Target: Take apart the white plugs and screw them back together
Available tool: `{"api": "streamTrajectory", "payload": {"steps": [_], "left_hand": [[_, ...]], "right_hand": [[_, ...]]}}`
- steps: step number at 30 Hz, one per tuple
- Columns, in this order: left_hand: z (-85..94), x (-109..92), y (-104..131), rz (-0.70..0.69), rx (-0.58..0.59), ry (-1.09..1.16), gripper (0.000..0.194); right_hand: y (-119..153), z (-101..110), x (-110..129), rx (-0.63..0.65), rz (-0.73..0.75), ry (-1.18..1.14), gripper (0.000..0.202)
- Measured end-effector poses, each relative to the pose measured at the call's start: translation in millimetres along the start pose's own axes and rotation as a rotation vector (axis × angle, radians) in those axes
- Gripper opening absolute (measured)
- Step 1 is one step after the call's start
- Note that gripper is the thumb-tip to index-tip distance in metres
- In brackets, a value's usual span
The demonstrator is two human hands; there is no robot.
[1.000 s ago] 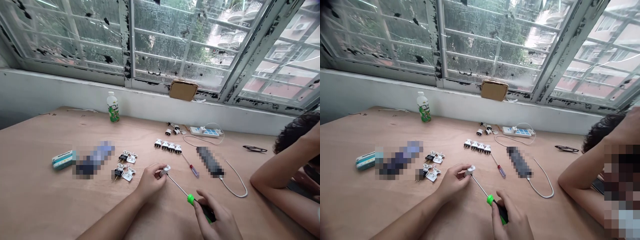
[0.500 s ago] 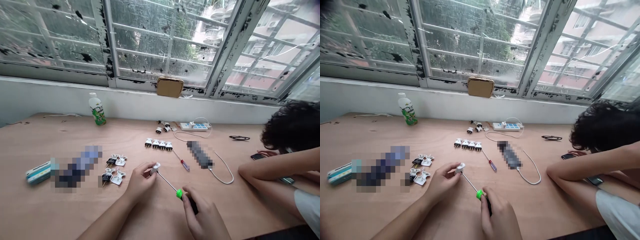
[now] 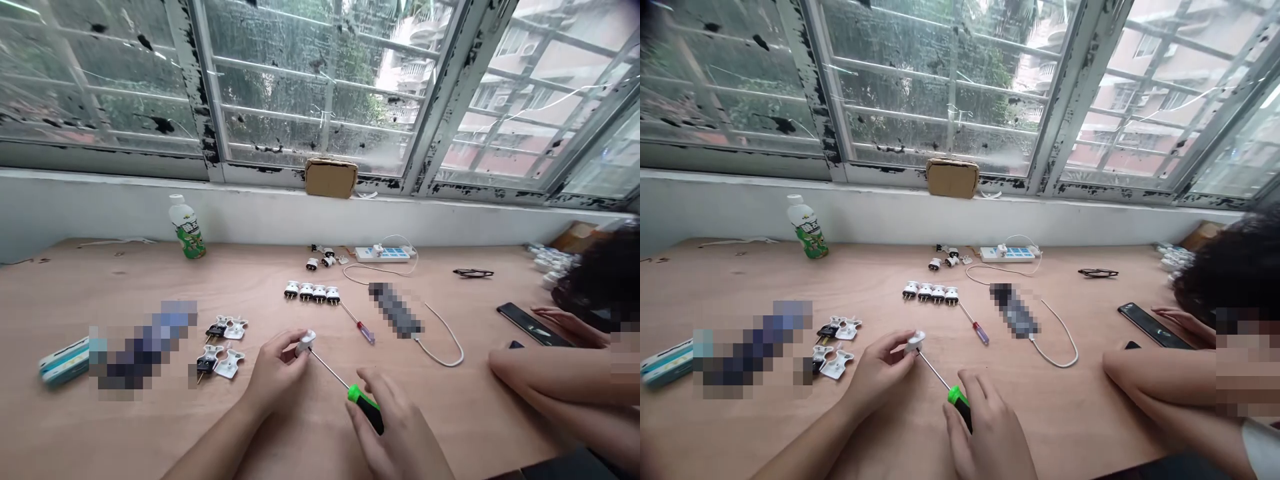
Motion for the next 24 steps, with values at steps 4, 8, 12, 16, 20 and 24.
{"api": "streamTrajectory", "payload": {"steps": [4,8,12,16,20,24], "left_hand": [[-0.8,1.9,-0.1,0.023,0.011,0.035,0.033],[-4.1,1.2,-0.9,0.062,0.046,0.069,0.038],[-5.1,-1.8,-0.4,0.079,0.054,0.050,0.037],[-3.8,-1.3,1.3,0.072,0.076,0.018,0.037],[-3.8,1.4,1.7,0.058,0.087,0.023,0.037],[-5.1,0.9,2.4,0.039,0.082,0.028,0.036]], "right_hand": [[0.3,0.8,-2.7,-0.031,-0.002,0.016,0.032],[3.6,-0.4,-9.4,-0.054,0.051,0.050,0.031],[2.6,1.5,-8.7,-0.015,0.073,0.065,0.025],[0.8,6.4,-3.0,-0.020,0.059,0.052,0.017],[2.1,9.9,-3.3,-0.081,0.059,0.063,0.013],[3.7,10.6,-5.0,-0.115,0.106,0.118,0.021]]}}
Point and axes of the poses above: each hand's wrist, its own y-axis away from the middle knuckle, its own z-axis out of the back of the hand, x = y × z, the point moved 2 cm from there along -y, towards the middle knuckle, and after that the axes turned 13 degrees about y, right-handed, at the moved point
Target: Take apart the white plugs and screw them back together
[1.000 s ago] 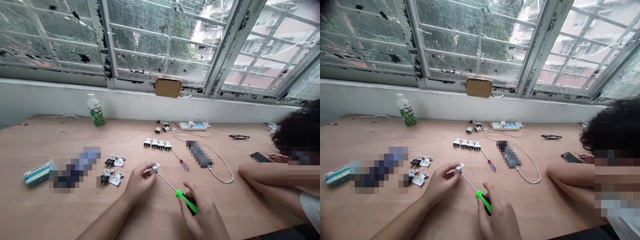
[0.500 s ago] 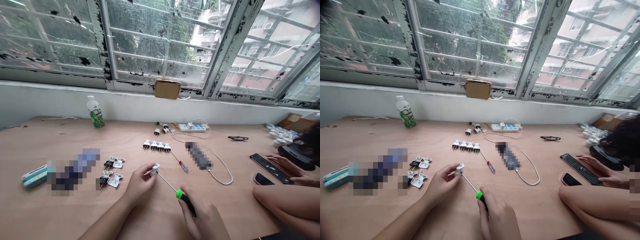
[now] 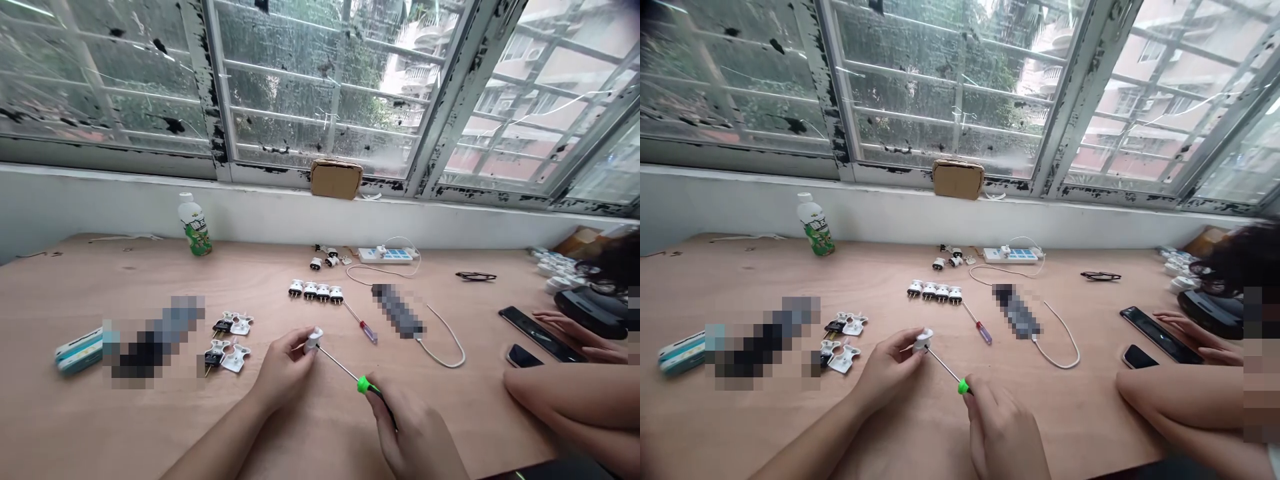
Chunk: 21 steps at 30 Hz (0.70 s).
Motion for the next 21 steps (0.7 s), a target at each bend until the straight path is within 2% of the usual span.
{"api": "streamTrajectory", "payload": {"steps": [6,13,18,21], "left_hand": [[1.4,0.9,1.1,-0.003,-0.001,-0.015,0.035],[0.9,4.4,1.1,-0.010,0.011,-0.004,0.034],[2.0,5.1,2.1,-0.001,-0.005,-0.006,0.035],[4.0,5.9,1.5,0.016,-0.017,0.006,0.036]], "right_hand": [[-0.5,-1.6,5.1,0.109,-0.022,-0.033,0.025],[2.4,-1.6,3.4,0.026,-0.011,0.056,0.024],[-1.1,1.3,8.3,0.118,-0.035,0.042,0.013],[-1.8,-1.0,8.3,0.117,-0.081,0.063,0.009]]}}
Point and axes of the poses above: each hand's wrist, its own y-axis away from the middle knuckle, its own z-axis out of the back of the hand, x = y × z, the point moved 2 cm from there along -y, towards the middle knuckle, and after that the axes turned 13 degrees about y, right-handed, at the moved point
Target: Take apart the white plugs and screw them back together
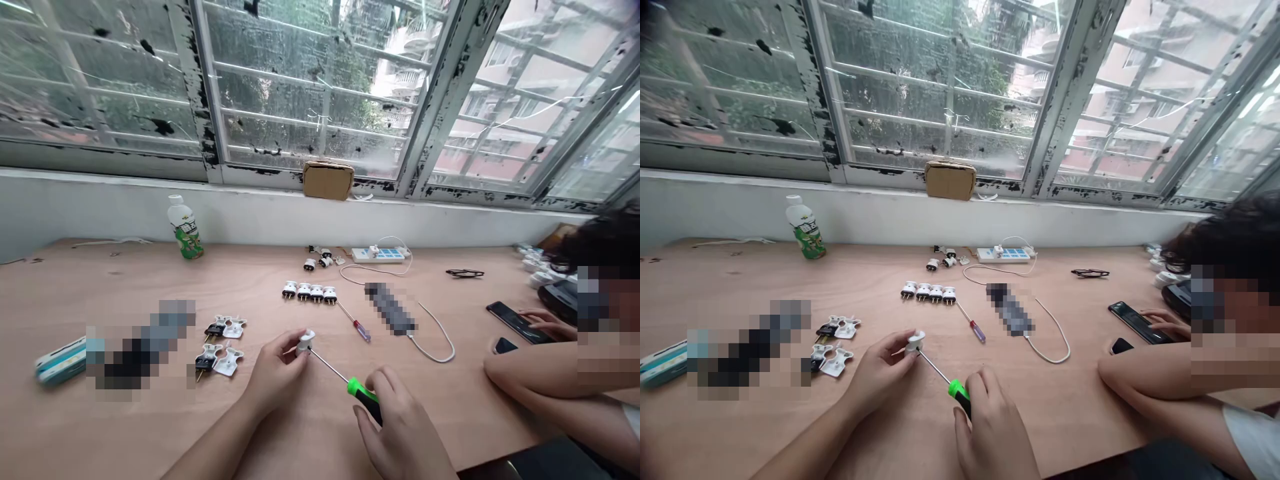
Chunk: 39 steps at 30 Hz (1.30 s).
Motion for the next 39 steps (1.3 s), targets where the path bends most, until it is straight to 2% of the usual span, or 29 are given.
{"api": "streamTrajectory", "payload": {"steps": [5,8,11,13,16,22,26,29,34,39], "left_hand": [[0.3,0.0,-0.6,-0.004,0.003,0.001,0.035],[-0.4,-0.7,-0.1,-0.008,-0.005,-0.013,0.035],[-0.6,-0.4,0.1,-0.004,0.000,-0.037,0.037],[0.2,0.3,-0.2,-0.004,-0.006,-0.055,0.038],[2.1,1.1,-0.9,-0.007,-0.025,-0.070,0.038],[1.9,1.1,-2.0,-0.007,-0.048,-0.071,0.040],[0.2,0.4,-1.1,-0.004,-0.051,-0.084,0.041],[0.1,0.0,0.0,0.004,-0.048,-0.092,0.042],[-0.9,0.5,1.1,0.024,-0.047,-0.070,0.043],[-2.0,2.1,0.2,0.071,-0.049,-0.019,0.049]], "right_hand": [[1.5,-6.8,-4.9,-0.046,0.019,0.085,0.012],[1.9,-8.5,-7.6,-0.032,-0.024,0.126,0.011],[1.6,-6.5,-7.1,0.027,-0.039,0.082,0.007],[1.0,-2.9,-6.2,0.029,-0.033,0.006,0.016],[-0.5,2.2,-6.3,-0.019,0.003,-0.095,0.023],[-3.9,6.8,-7.8,-0.134,0.090,-0.197,0.016],[-2.9,11.3,-7.5,-0.201,0.031,-0.296,0.015],[-0.6,13.0,-9.4,-0.206,0.025,-0.359,0.014],[0.9,14.8,-13.2,-0.342,0.055,-0.282,0.024],[-1.1,17.1,-3.6,-0.282,0.038,-0.307,0.026]]}}
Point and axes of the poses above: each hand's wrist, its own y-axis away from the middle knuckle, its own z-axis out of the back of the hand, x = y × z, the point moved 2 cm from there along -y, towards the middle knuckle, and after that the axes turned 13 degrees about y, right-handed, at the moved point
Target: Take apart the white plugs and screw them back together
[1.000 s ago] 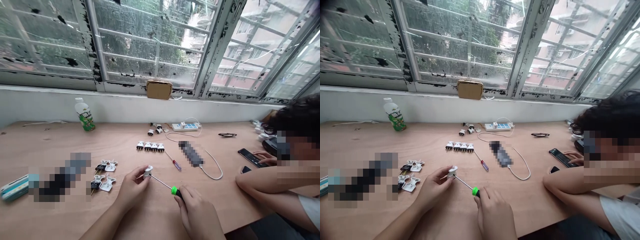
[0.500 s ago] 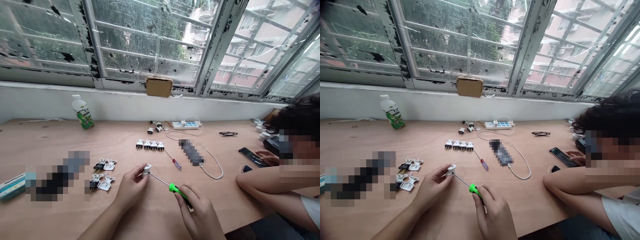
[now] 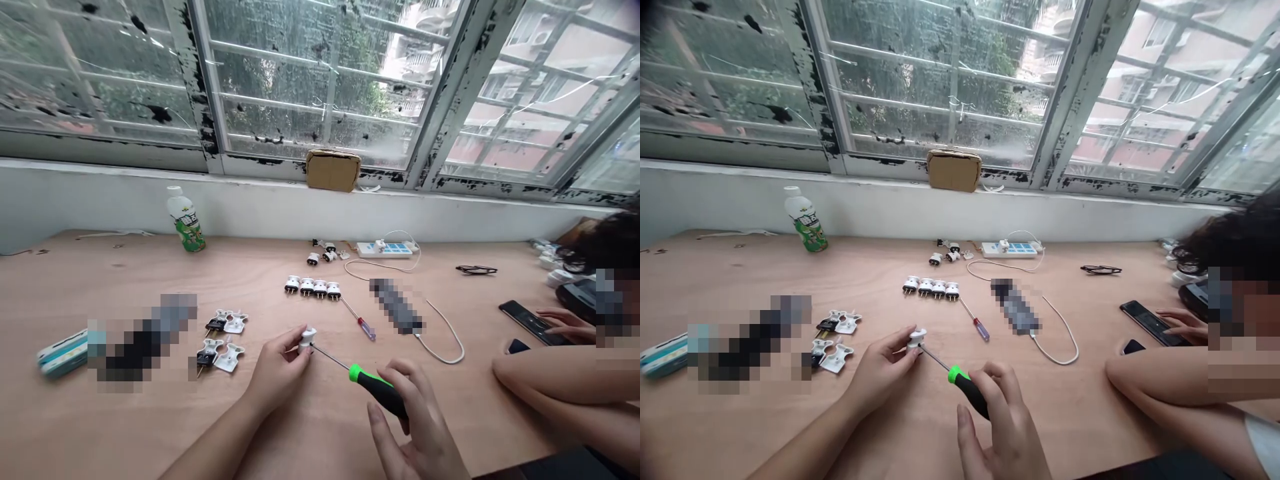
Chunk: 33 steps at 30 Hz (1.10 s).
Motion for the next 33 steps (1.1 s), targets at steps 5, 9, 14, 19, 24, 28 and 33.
{"api": "streamTrajectory", "payload": {"steps": [5,9,14,19,24,28,33], "left_hand": [[-0.5,2.5,-0.8,0.027,0.007,0.042,0.054],[-1.5,3.7,0.0,0.026,0.032,0.023,0.051],[0.1,4.0,-0.7,0.024,0.023,0.027,0.052],[-0.3,3.5,1.0,0.026,0.035,0.025,0.052],[-0.9,2.5,1.7,0.019,0.025,0.011,0.050],[-0.7,2.5,-0.1,0.028,0.031,0.007,0.050],[3.2,5.3,0.9,0.045,0.029,-0.004,0.050]], "right_hand": [[0.9,1.6,-0.7,-0.025,-0.011,0.051,0.025],[-0.4,4.7,-3.3,0.002,-0.054,0.130,0.024],[0.7,5.5,2.1,-0.001,-0.110,0.047,0.024],[1.4,6.9,-2.1,0.038,-0.045,0.134,0.025],[4.6,2.5,-2.6,0.012,-0.146,0.059,0.032],[5.9,-2.1,-2.5,0.010,-0.147,-0.042,0.019],[-9.0,4.6,-12.2,0.102,-0.062,0.017,0.014]]}}
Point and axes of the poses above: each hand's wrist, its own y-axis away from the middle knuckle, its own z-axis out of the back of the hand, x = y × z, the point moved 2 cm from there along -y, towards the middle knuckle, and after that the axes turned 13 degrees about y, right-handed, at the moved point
